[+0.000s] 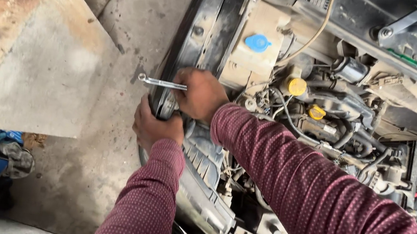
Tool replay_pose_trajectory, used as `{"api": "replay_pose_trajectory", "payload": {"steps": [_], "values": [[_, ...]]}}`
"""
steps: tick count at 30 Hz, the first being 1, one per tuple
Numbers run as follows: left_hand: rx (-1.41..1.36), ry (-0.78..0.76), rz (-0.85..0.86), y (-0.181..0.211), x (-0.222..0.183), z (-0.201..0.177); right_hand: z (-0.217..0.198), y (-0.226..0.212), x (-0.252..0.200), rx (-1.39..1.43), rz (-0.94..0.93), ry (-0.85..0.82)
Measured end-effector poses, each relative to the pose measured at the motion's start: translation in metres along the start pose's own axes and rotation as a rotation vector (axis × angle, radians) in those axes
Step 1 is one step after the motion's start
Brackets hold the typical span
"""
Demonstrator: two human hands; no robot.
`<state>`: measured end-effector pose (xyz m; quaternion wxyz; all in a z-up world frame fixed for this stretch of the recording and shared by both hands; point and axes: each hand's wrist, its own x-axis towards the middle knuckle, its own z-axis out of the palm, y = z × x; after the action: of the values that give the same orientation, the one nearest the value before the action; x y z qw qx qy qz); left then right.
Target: The person uses a wrench to loosen and turn a bolt on a component at the front edge of a car's open engine bay, steadying the panel with the other hand. They then remove a round cap from a reservoir by hand and continue working on the component with their hands.
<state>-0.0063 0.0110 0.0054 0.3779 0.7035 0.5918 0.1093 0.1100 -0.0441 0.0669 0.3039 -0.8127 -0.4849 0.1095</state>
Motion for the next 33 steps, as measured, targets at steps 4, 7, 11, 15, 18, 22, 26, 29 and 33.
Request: {"api": "replay_pose_trajectory", "payload": {"steps": [4,7,11,15,18,22,26,29,33], "values": [[0.024,-0.056,-0.027,0.004,-0.001,-0.006,0.005,0.003,-0.001,0.033,0.007,0.034],[0.016,-0.078,-0.065,0.004,0.0,-0.006,0.008,0.006,-0.001,0.019,-0.005,0.018],[0.029,-0.063,-0.034,0.0,0.001,-0.003,0.005,0.001,-0.004,0.05,0.053,-0.023],[0.034,-0.069,-0.032,0.003,-0.001,-0.008,0.008,0.004,-0.005,0.09,0.118,-0.009],[0.033,-0.083,-0.032,0.002,0.001,-0.008,0.008,-0.003,-0.005,0.077,0.228,-0.019],[0.003,-0.053,-0.01,0.0,0.0,-0.006,0.0,-0.024,-0.004,-0.043,0.312,0.023],[0.008,-0.053,0.018,-0.001,-0.001,-0.005,0.009,-0.019,-0.007,-0.116,0.367,0.053],[0.008,-0.039,0.014,0.002,-0.002,-0.007,0.01,-0.015,-0.008,-0.084,0.287,0.105],[0.031,-0.045,0.003,-0.002,0.002,0.0,0.009,-0.001,-0.008,-0.062,0.08,0.099]]}}
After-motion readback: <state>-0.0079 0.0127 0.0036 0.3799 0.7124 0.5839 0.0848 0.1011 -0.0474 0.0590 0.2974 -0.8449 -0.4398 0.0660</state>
